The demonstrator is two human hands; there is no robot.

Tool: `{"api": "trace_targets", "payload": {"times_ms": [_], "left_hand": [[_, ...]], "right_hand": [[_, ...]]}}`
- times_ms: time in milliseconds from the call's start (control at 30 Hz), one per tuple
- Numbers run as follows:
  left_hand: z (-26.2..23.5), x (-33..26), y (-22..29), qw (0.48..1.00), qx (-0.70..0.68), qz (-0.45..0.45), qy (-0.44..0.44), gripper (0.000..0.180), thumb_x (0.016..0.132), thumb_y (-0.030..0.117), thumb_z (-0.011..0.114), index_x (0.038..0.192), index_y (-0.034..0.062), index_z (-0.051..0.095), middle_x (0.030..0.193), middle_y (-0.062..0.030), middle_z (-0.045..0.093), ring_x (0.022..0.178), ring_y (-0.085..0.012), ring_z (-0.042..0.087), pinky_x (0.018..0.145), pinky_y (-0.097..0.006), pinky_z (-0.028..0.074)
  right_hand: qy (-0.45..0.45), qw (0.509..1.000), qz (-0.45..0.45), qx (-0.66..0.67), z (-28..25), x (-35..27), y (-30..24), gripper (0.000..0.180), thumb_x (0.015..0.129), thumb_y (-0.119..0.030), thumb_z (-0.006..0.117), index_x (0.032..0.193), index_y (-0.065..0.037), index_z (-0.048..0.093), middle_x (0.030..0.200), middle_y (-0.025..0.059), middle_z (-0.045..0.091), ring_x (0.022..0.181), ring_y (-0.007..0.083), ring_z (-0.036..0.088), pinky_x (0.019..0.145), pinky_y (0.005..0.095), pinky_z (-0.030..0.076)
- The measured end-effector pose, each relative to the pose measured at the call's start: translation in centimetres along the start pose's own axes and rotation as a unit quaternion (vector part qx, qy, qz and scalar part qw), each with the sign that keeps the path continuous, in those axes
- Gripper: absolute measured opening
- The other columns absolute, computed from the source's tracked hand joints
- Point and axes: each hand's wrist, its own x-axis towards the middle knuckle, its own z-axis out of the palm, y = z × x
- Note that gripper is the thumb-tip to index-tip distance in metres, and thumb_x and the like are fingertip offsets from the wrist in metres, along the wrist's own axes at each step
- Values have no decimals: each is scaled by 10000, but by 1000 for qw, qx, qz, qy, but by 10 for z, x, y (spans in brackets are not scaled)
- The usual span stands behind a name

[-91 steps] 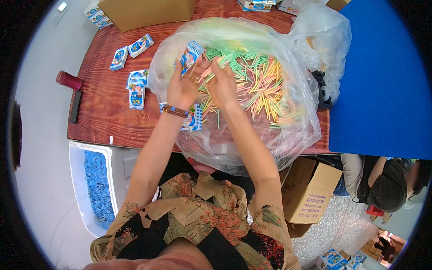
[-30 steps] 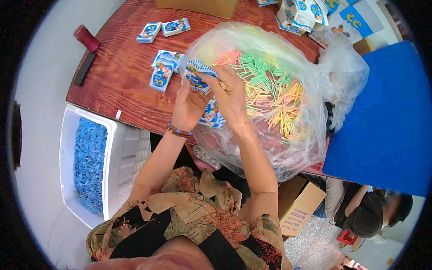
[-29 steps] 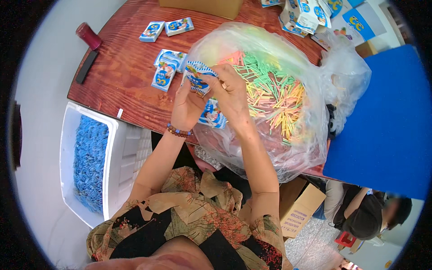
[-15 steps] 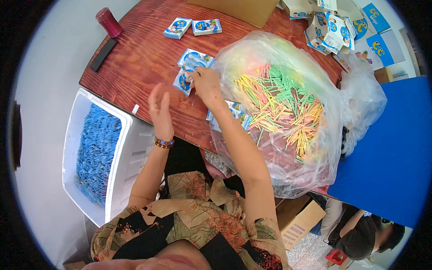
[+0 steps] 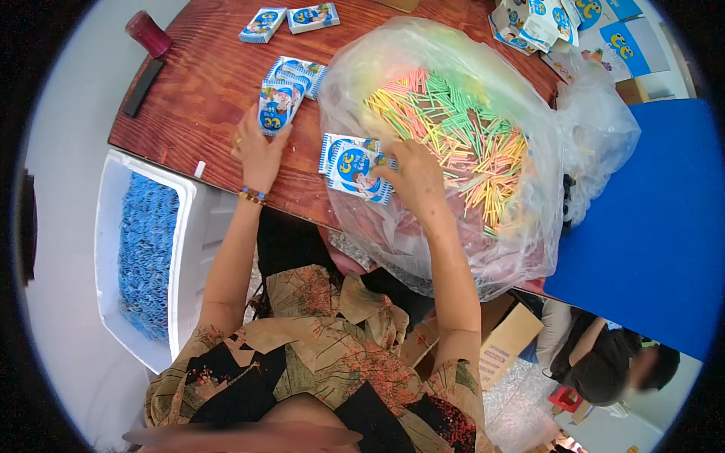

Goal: Sorting and stacking small blue toy packets from a large plastic bag onto a table.

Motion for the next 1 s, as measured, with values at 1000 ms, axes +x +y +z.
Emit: {"api": "trace_targets", "payload": {"times_ms": [1000], "left_hand": [[-3,-49,88,705,-628,-216,-248,130,903,58,614,1019,4,636,966,-59,679,823,-109,648,704,-269,535]], "right_hand": [[15,825,86,558,24,-2,-1,41,850,-51,671,850,-18,647,840,6,666,756,44,583,684,217,465]]}}
